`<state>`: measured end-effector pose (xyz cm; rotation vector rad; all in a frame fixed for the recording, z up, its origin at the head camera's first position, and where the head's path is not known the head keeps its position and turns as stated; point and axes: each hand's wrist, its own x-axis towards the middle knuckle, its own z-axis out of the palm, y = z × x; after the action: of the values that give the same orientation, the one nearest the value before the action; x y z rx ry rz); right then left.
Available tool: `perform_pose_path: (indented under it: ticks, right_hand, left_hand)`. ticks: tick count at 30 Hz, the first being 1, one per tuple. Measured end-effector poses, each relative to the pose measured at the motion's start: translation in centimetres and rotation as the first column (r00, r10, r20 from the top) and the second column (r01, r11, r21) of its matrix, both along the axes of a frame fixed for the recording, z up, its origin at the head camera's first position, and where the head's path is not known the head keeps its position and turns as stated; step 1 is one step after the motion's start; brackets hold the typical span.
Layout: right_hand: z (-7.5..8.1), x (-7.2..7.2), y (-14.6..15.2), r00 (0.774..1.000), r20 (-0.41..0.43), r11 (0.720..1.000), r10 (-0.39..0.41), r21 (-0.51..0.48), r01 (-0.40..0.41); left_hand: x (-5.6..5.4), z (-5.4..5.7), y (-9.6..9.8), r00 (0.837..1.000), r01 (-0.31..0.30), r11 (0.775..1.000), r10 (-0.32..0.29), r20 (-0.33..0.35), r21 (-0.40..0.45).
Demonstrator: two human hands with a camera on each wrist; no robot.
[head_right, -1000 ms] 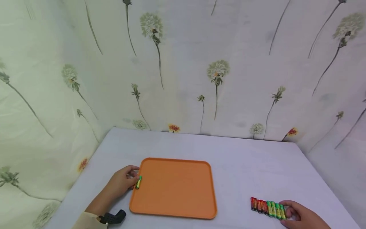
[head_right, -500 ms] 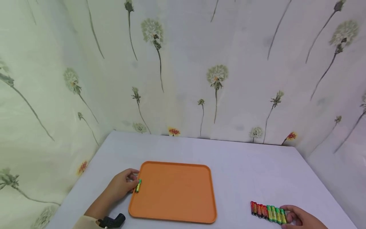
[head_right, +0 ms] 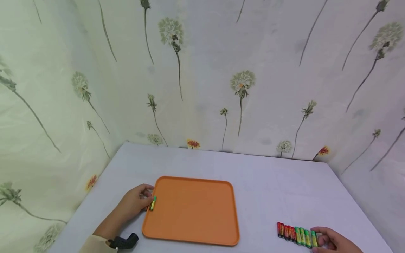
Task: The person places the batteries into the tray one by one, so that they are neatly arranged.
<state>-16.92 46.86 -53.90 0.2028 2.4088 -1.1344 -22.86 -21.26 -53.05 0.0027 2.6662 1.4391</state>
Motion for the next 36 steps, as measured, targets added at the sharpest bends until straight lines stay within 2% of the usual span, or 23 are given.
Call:
perform_pose_path:
  ticks: [12, 20, 23, 29, 36]
  right_hand:
    - [0.9, -0.1, -0.8, 0.999, -0.011, 0.993, -0.039, 0.111, 0.040]
    - [1.3, -0.8, -0.7, 0.999, -0.041, 0.975, -0.003, 0.220, 0.012]
    - [2.0, -1.0, -1.1, 0.999, -0.048, 0.971, -0.010, 0.236, 0.021]
    - [3.9, -1.4, -2.4, 0.994, -0.099, 0.956, 0.035, 0.294, -0.005]
    - [5.2, -1.9, -4.6, 0.974, -0.199, 0.954, 0.107, 0.295, -0.045]
  left_hand:
    - [0.1, 0.0, 0.0, 1.000, -0.018, 1.000, 0.018, 0.007, 0.005]
    - [0.0, -0.2, 0.0, 1.000, -0.012, 1.000, 0.012, -0.005, 0.007]
    - [0.0, -0.3, 0.0, 1.000, -0.011, 1.000, 0.011, 0.003, 0.008]
    - [0.1, -0.5, 0.0, 1.000, -0.019, 1.000, 0.019, -0.001, -0.008]
    - [0.1, -0.1, 0.1, 1.000, -0.013, 1.000, 0.012, -0.006, -0.003]
